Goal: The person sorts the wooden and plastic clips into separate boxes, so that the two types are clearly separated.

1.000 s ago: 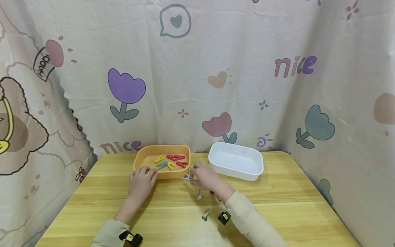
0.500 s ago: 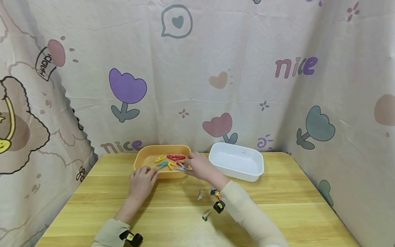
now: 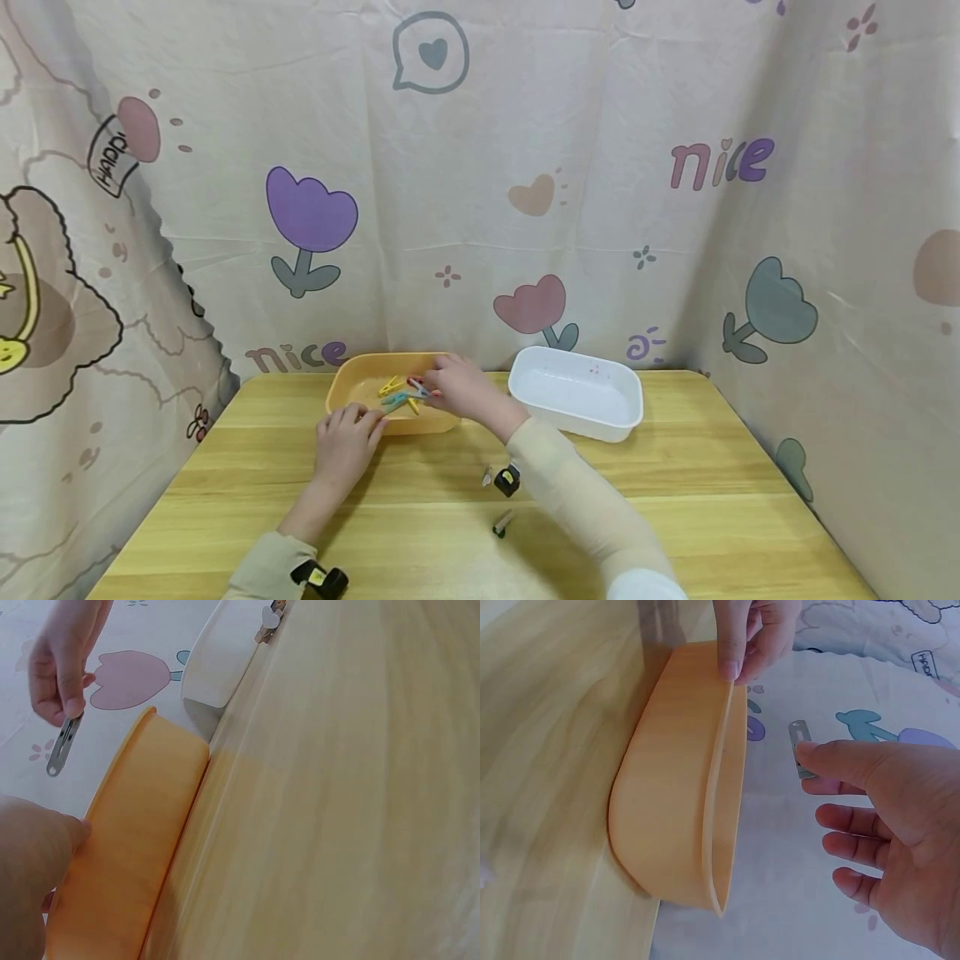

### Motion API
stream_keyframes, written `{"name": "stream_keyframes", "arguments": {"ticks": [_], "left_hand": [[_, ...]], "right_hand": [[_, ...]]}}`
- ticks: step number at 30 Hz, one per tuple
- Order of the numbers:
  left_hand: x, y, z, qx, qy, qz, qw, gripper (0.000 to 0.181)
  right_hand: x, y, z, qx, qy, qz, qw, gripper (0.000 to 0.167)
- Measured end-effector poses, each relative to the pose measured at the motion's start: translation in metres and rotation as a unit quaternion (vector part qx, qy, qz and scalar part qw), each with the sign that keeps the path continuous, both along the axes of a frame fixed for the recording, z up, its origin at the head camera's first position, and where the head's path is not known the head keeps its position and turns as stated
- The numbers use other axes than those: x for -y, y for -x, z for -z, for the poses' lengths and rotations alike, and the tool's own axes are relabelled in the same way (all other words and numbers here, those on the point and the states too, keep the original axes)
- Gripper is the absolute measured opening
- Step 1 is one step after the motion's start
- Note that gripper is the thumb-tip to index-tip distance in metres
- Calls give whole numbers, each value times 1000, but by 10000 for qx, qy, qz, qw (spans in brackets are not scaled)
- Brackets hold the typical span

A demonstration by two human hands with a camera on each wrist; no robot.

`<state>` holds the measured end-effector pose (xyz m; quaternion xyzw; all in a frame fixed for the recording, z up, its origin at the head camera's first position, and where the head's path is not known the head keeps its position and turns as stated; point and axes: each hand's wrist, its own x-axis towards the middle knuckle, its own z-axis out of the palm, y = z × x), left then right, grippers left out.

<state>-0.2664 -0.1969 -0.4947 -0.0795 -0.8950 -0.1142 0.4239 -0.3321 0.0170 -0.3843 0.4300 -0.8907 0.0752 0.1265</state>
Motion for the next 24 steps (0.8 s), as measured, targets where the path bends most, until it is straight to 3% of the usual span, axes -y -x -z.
{"name": "stream_keyframes", "arguments": {"ticks": [9,14,24], "left_hand": [[0,0,-1,0,-25,22,10000,15],[0,-2,-3,176,-43,-12,9998,15],[0,0,-1,118,-19,-9,9999,16]], "right_hand": [[20,16,1,31,-61,87,9999,18],[30,25,1,95,-153,165,9997,19],[50,42,0,139,75,261,9995,20]]}}
